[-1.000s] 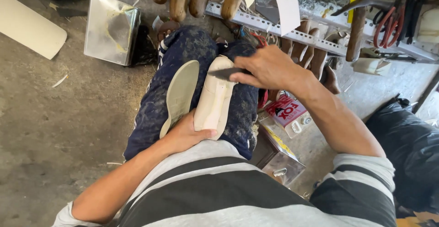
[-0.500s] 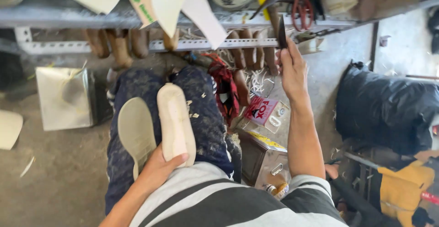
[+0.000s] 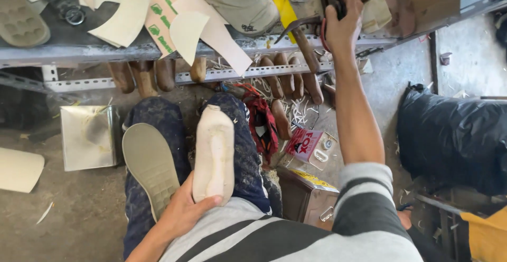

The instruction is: Trimming, hammering, and finishing a leather shoe on a last using various hand tools.

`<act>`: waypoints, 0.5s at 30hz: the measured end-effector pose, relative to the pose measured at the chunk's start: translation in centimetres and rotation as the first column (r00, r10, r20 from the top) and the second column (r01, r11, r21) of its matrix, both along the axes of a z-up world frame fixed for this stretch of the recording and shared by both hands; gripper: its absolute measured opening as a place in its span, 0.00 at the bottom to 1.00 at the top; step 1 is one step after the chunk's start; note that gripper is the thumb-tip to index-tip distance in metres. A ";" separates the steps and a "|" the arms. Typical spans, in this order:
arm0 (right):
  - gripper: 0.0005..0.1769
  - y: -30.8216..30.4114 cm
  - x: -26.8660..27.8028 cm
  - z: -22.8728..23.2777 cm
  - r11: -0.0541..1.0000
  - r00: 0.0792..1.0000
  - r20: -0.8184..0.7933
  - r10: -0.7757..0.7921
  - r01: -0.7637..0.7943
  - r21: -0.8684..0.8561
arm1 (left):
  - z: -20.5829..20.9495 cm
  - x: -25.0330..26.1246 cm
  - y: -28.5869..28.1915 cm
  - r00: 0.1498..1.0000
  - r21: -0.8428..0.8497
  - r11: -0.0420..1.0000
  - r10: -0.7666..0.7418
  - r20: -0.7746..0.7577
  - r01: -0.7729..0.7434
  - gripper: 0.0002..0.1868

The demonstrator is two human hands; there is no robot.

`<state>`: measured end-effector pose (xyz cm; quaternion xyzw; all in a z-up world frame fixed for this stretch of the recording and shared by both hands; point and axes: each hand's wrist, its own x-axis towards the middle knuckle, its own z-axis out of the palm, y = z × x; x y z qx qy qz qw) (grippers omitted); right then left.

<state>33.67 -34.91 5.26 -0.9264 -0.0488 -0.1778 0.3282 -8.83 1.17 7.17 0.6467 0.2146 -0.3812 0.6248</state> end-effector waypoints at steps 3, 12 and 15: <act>0.42 10.6 -14.4 13.8 0.941 0.707 -0.624 0.333 -0.296 0.167 | 4.3 1.7 1.1 0.957 0.118 0.969 -0.237 0.170 0.219 0.45; 0.52 6.0 -34.6 3.4 0.681 0.138 -0.668 0.731 -0.208 0.702 | 9.4 3.7 1.1 -0.020 0.754 0.625 -0.772 0.635 -0.202 0.23; 0.57 4.9 -39.3 -0.6 0.391 0.308 -0.537 0.785 0.425 0.816 | 4.1 2.8 4.3 0.324 0.563 0.778 -0.476 0.817 -0.278 0.46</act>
